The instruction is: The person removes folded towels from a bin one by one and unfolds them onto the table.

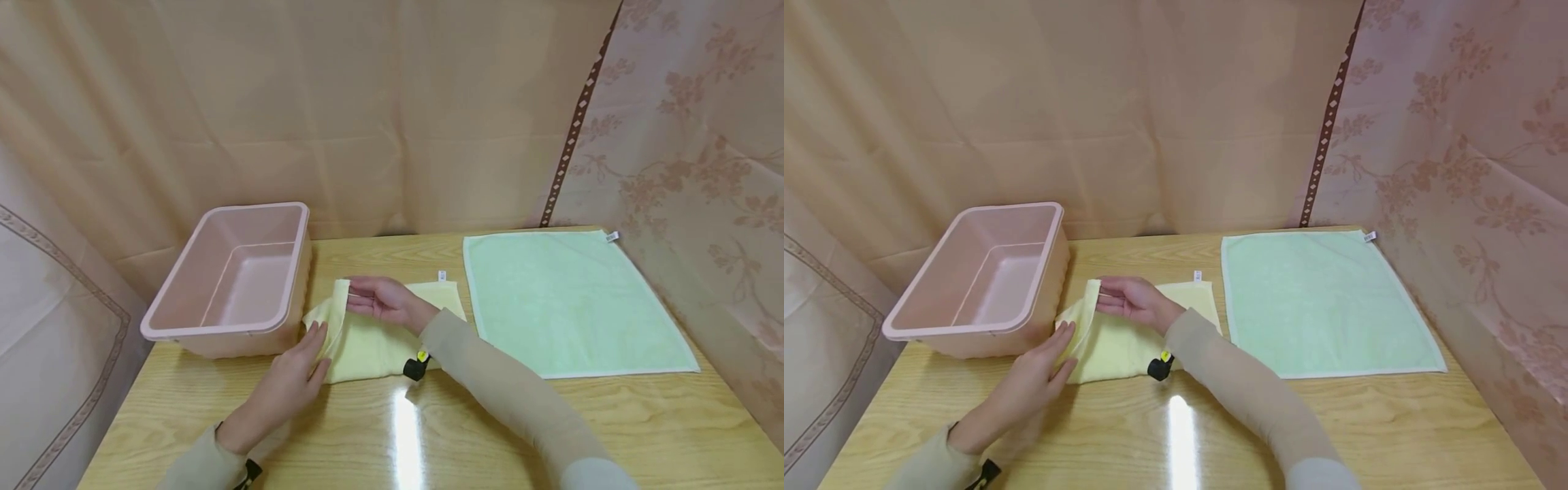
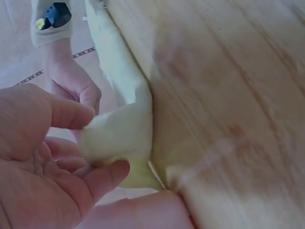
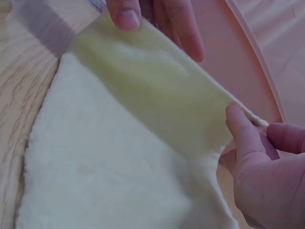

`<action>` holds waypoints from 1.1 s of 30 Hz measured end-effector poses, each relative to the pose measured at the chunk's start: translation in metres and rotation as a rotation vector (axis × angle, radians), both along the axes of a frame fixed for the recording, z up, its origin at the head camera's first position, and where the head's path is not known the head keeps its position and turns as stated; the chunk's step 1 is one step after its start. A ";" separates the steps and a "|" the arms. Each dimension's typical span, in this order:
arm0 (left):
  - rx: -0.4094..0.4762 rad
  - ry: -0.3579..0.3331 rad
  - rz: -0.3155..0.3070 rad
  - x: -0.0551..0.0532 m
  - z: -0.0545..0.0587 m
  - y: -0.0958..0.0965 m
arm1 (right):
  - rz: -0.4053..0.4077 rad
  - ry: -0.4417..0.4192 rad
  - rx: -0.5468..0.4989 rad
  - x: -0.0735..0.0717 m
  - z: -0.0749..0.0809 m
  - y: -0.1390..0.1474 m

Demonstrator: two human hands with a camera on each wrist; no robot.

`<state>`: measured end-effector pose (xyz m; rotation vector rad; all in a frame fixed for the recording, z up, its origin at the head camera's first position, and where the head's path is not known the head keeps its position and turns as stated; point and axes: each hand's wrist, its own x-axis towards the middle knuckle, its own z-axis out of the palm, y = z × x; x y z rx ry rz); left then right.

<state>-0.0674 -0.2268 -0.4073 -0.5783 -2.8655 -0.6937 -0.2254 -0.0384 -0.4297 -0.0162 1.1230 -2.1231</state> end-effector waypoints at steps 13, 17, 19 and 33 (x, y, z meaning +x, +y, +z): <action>-0.010 0.045 -0.007 -0.013 -0.023 -0.002 | 0.172 0.110 0.223 -0.002 -0.006 0.040; -0.002 0.001 -0.008 -0.018 -0.025 -0.001 | 0.190 0.089 0.255 -0.007 -0.012 0.064; 0.001 -0.011 -0.009 -0.021 -0.026 0.000 | 0.180 0.063 0.259 -0.009 -0.016 0.078; -0.108 -0.135 0.029 -0.043 -0.028 0.011 | 0.092 0.068 0.294 -0.015 -0.017 0.160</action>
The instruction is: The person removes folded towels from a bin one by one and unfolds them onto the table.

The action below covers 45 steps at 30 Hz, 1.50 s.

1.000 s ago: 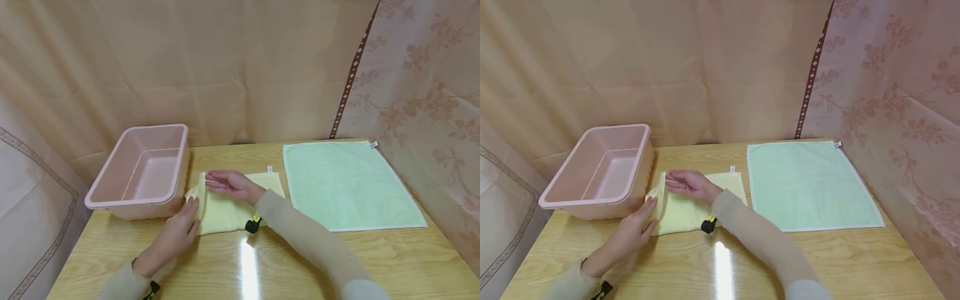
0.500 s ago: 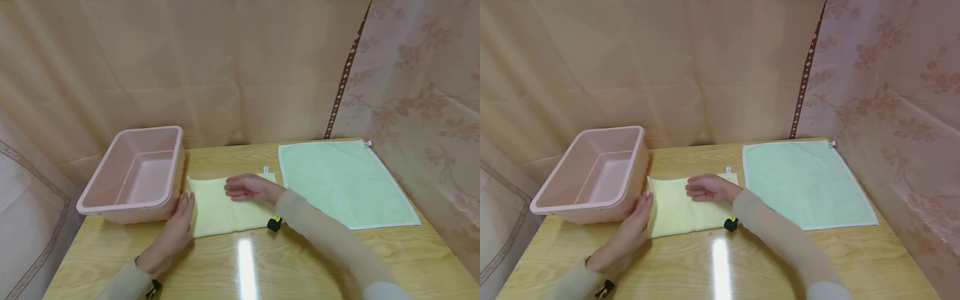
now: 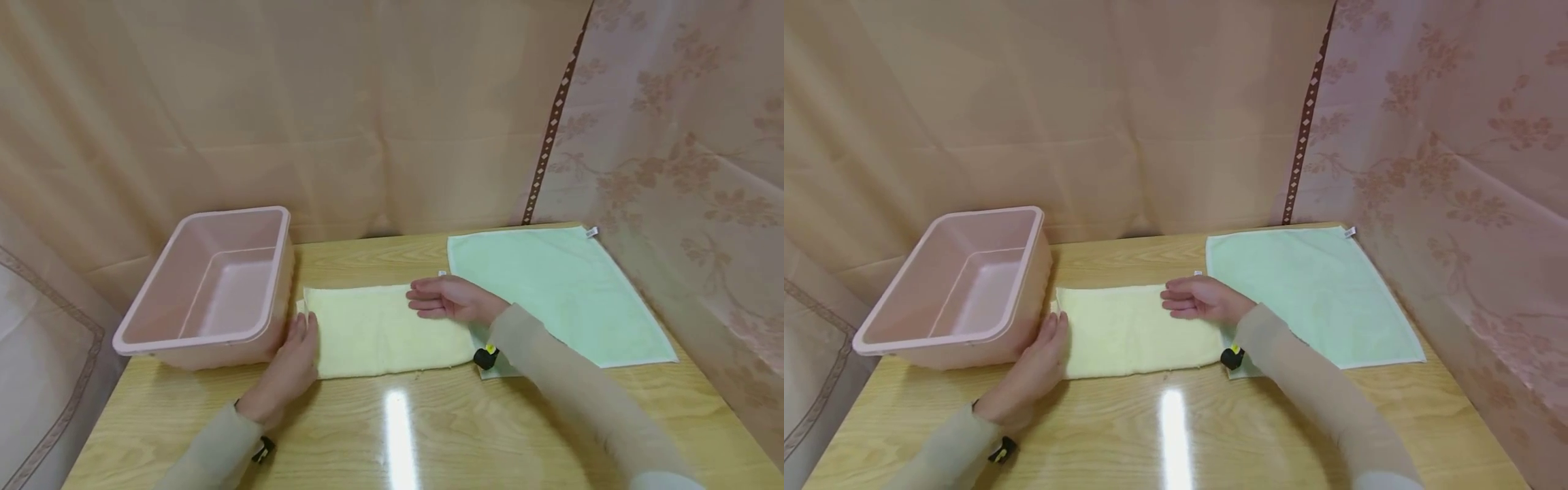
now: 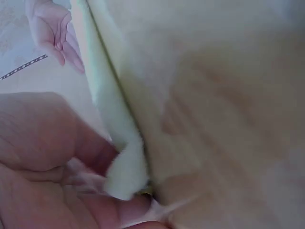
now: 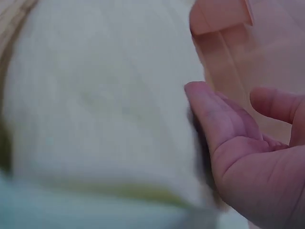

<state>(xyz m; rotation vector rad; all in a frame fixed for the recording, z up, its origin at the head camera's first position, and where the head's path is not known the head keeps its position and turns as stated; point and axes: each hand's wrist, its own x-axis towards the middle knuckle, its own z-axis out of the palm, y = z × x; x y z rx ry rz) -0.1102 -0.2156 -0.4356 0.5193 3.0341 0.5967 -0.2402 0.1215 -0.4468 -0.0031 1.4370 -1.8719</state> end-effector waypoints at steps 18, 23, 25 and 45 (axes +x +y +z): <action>0.006 -0.194 0.136 -0.050 0.009 0.009 | -0.097 0.108 0.098 -0.006 0.006 0.095; 0.032 -0.221 0.167 -0.061 0.004 0.007 | -0.104 0.087 0.102 -0.008 0.004 0.088; 0.039 -0.231 0.182 -0.064 0.004 0.007 | -0.115 0.079 0.096 -0.010 0.003 0.084; 0.034 -0.241 0.247 -0.072 0.005 0.013 | -0.131 0.072 0.269 -0.021 0.003 0.062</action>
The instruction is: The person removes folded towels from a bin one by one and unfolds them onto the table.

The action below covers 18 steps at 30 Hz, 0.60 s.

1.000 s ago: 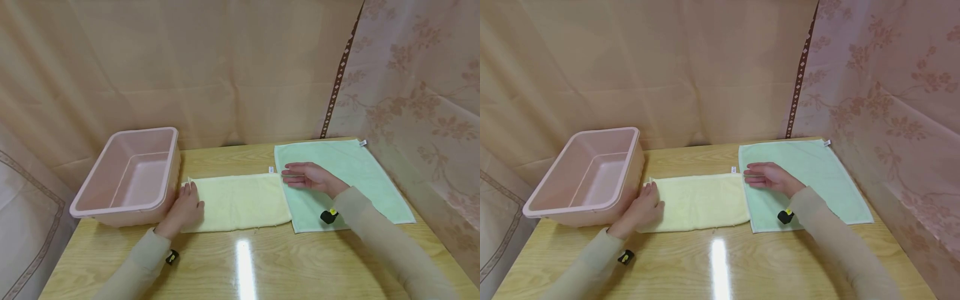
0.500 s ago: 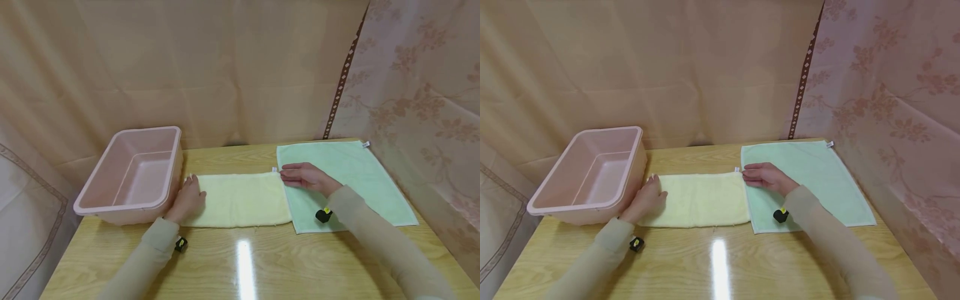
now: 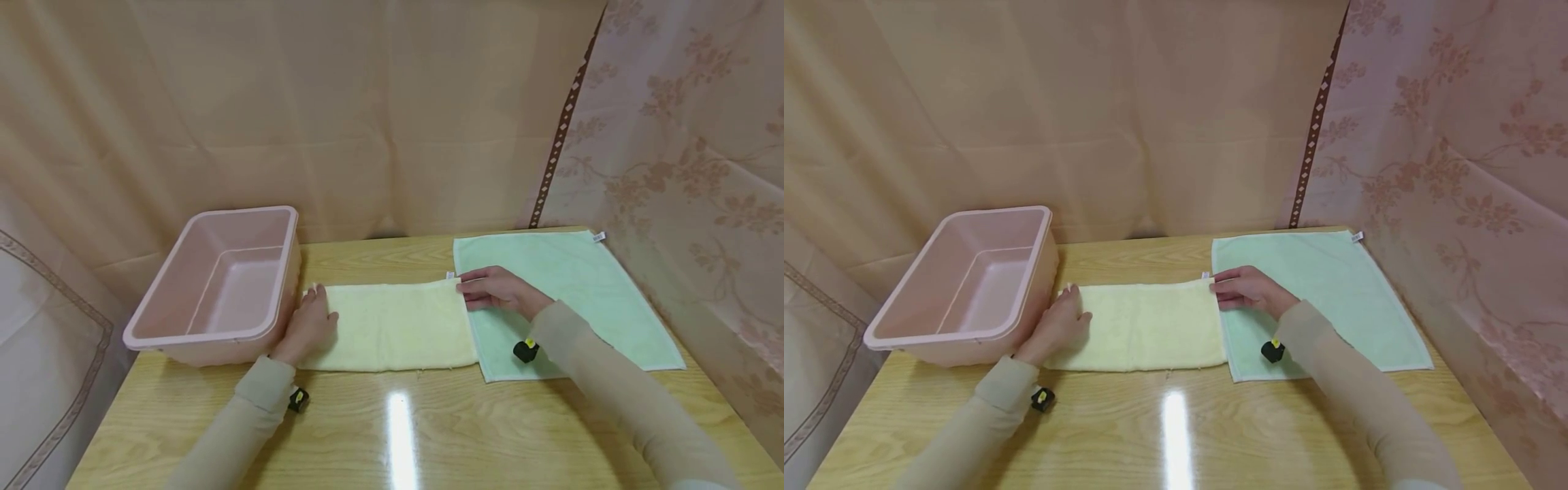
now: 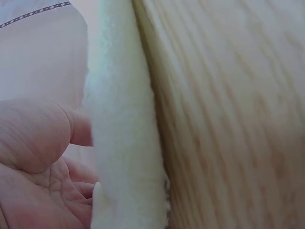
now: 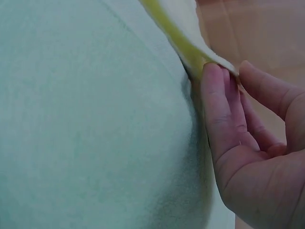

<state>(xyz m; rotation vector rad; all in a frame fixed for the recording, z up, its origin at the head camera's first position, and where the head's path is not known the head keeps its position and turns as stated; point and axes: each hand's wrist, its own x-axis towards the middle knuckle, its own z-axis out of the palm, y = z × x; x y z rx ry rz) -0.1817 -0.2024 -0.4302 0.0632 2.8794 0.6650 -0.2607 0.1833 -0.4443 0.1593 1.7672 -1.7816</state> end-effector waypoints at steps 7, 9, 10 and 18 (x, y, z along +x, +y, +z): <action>0.010 -0.009 0.013 -0.003 0.002 0.002 | 0.009 0.010 0.006 0.000 -0.002 -0.002; 0.017 -0.014 0.025 -0.006 0.003 0.003 | 0.007 0.019 0.019 -0.001 -0.003 -0.003; 0.019 -0.015 0.031 -0.008 0.003 0.003 | 0.003 0.026 0.028 -0.002 -0.003 -0.003; 0.035 0.030 0.053 -0.032 0.002 0.002 | -0.082 0.065 0.069 -0.019 -0.010 -0.012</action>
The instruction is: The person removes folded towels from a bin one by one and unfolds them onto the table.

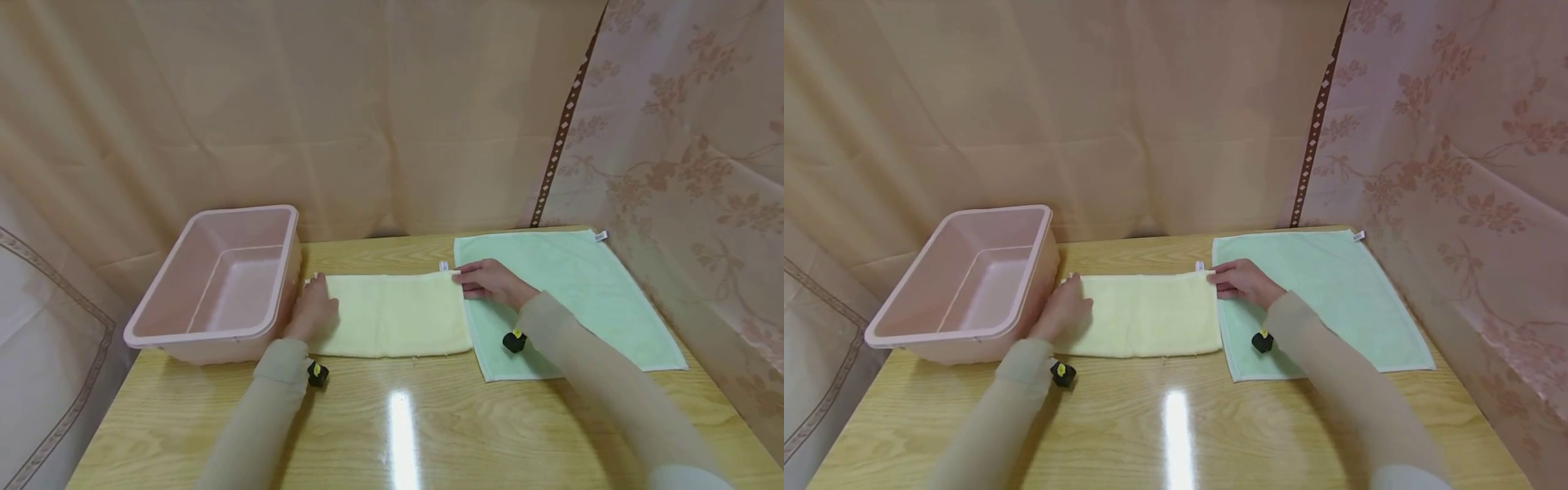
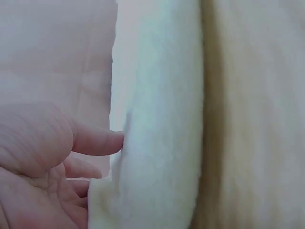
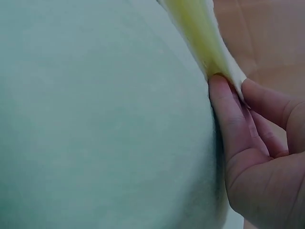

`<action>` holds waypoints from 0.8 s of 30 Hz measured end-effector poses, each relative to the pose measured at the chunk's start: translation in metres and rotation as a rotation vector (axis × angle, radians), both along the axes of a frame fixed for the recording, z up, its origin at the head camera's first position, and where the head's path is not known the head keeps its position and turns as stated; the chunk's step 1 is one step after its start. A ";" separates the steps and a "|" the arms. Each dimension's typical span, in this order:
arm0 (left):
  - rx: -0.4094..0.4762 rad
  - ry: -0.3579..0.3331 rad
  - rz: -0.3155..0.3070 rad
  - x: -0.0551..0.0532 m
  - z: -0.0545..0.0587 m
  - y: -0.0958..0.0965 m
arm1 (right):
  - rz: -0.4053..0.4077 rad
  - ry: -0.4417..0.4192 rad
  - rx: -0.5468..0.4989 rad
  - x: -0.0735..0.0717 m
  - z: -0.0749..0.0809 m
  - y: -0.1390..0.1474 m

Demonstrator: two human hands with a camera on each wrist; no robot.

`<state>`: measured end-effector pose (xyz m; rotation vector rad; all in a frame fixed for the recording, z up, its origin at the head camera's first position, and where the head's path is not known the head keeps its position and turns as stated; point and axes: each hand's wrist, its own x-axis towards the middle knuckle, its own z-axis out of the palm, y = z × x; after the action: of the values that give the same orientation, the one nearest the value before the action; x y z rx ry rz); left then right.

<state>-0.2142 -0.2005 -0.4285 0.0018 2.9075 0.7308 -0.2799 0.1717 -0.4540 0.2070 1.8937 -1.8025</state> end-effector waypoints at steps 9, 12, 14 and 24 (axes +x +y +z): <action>0.069 0.137 0.062 -0.039 0.000 0.001 | -0.064 0.009 -0.016 -0.036 0.000 -0.002; 0.146 0.139 0.117 -0.051 -0.002 0.000 | -0.079 0.013 -0.030 -0.047 -0.001 -0.003; 0.173 0.126 0.136 -0.058 -0.003 0.000 | -0.090 0.013 -0.038 -0.053 -0.001 -0.005; 0.207 0.172 0.211 -0.085 -0.002 -0.002 | -0.137 -0.012 -0.090 -0.069 -0.001 -0.003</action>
<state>-0.2989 -0.2027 -0.4307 -0.2347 3.0084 1.1160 -0.3493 0.1686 -0.4555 0.3219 1.8245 -1.9666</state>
